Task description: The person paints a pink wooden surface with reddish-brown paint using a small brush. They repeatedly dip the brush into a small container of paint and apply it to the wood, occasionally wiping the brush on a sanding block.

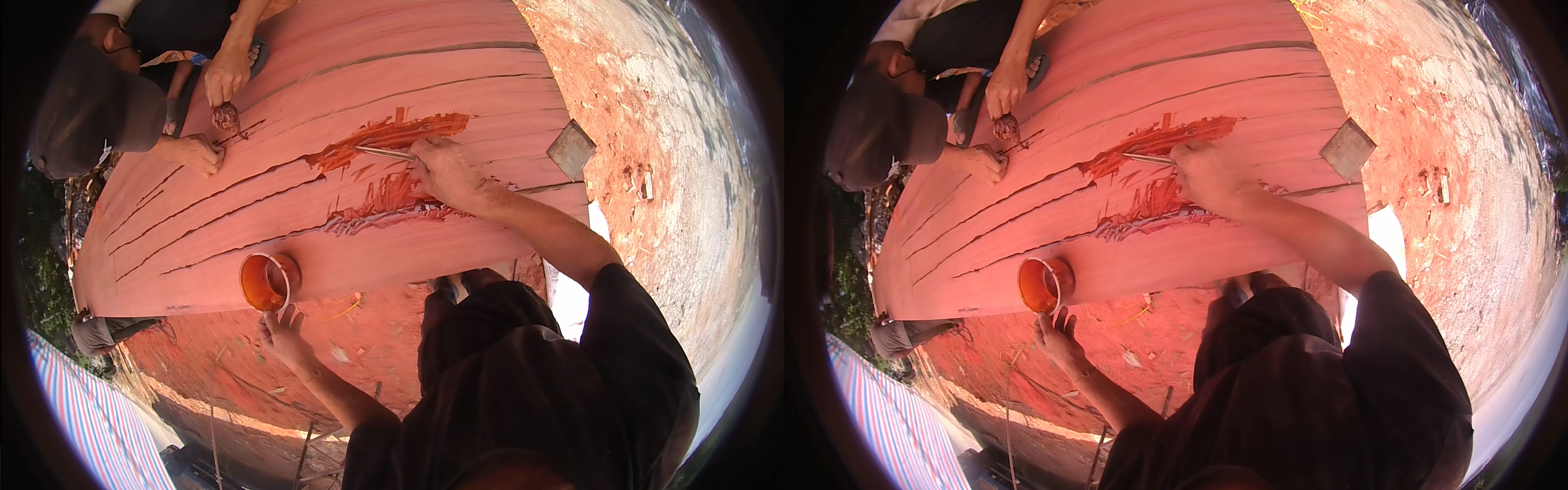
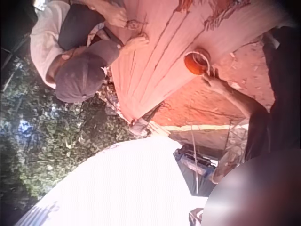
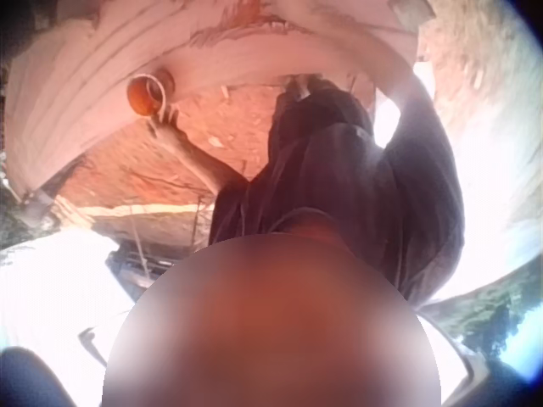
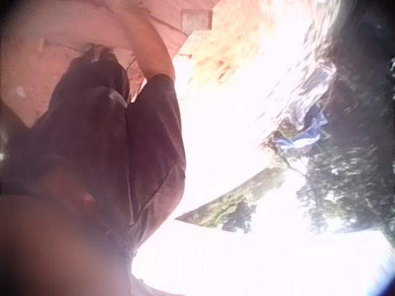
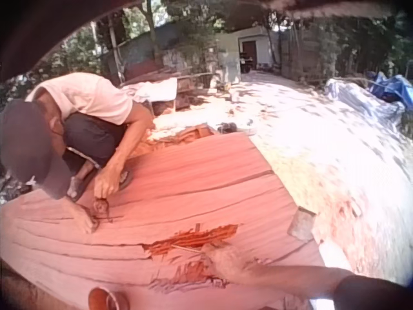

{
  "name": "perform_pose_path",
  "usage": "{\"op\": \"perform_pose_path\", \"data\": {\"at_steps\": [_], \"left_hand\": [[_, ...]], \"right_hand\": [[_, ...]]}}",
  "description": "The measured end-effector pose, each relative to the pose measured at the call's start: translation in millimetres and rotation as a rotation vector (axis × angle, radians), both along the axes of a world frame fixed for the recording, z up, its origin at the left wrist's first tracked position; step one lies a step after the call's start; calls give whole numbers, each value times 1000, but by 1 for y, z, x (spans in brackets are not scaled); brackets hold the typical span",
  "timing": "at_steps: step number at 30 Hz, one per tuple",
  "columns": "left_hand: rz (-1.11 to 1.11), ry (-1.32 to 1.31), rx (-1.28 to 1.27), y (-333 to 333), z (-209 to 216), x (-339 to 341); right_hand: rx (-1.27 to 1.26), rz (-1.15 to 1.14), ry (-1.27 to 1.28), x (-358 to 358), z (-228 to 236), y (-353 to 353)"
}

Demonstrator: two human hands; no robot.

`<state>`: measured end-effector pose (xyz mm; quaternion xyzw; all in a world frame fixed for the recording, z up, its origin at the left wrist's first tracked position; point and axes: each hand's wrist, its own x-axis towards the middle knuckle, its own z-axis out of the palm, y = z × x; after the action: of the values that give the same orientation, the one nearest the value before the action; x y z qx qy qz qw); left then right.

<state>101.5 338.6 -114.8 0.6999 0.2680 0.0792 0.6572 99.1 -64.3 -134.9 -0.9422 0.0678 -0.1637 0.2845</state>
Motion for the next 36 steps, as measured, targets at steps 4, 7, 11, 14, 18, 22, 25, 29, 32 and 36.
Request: {"op": "perform_pose_path", "data": {"at_steps": [4,7,11,14,18,22,25,29,32,36], "left_hand": [[-13,14,25,4,-1,0],[-22,14,22,7,-4,0],[-12,-3,27,7,-6,0],[-7,-8,18,5,-4,1],[-3,12,12,3,-1,0],[-4,19,11,3,-1,1],[-8,16,6,4,-2,0],[-2,16,10,3,-2,1],[16,14,18,1,0,1],[-29,18,5,3,2,0]], "right_hand": [[7,9,-16,4,-2,4],[65,-53,15,0,-1,-2],[104,-82,1,-8,2,-13],[212,-134,40,-16,1,-20],[319,-184,145,-23,-1,-34],[363,-217,205,-24,4,-44],[384,-279,240,-29,14,-50],[264,-206,161,-29,15,-41],[220,-181,133,-24,6,-35],[236,-193,94,-28,5,-40]]}}
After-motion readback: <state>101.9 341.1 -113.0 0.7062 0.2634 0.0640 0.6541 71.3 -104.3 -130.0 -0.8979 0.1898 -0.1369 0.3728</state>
